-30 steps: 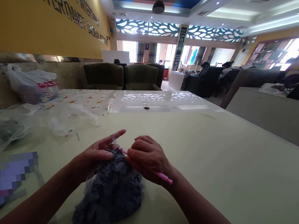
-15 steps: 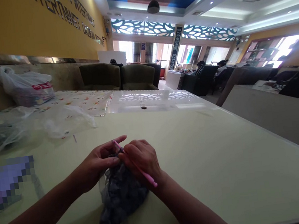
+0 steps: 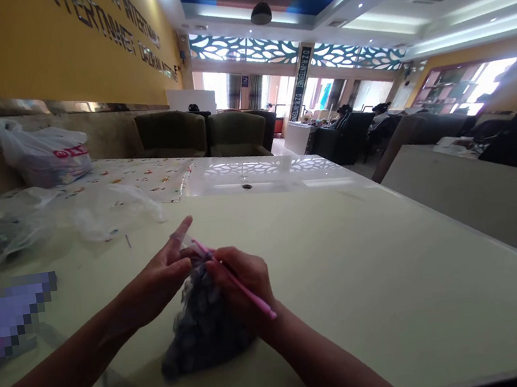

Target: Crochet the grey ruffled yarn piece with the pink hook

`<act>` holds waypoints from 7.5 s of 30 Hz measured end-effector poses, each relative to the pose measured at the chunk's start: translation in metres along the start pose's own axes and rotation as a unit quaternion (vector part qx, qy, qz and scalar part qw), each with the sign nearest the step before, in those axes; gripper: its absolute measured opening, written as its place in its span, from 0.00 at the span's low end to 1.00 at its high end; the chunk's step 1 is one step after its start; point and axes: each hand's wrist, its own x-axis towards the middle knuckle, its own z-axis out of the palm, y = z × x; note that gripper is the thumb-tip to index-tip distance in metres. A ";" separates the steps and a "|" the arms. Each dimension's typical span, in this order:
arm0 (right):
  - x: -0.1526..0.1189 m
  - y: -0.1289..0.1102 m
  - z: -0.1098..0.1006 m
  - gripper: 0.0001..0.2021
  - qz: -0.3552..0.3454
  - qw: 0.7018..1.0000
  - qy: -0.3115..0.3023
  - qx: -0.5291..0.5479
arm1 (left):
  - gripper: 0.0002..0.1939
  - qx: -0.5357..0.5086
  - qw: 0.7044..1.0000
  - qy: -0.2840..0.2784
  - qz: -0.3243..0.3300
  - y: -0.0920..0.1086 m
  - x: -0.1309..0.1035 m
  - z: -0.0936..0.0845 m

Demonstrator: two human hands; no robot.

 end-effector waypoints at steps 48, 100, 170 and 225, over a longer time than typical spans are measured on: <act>0.016 0.003 -0.021 0.07 0.086 0.987 -0.076 0.113 | 0.13 -0.116 0.971 0.112 0.179 -0.003 0.013 0.008; 0.013 -0.005 -0.018 0.06 -0.055 0.991 -0.123 -0.005 | 0.30 0.034 0.999 0.020 -0.027 0.005 -0.002 0.009; 0.002 -0.002 -0.008 0.05 0.032 0.999 0.020 0.018 | 0.19 0.229 0.972 -0.047 0.034 -0.003 0.005 -0.005; 0.007 -0.011 -0.011 0.05 -0.133 0.988 -0.049 -0.060 | 0.19 0.057 0.996 -0.040 -0.058 0.000 0.000 -0.002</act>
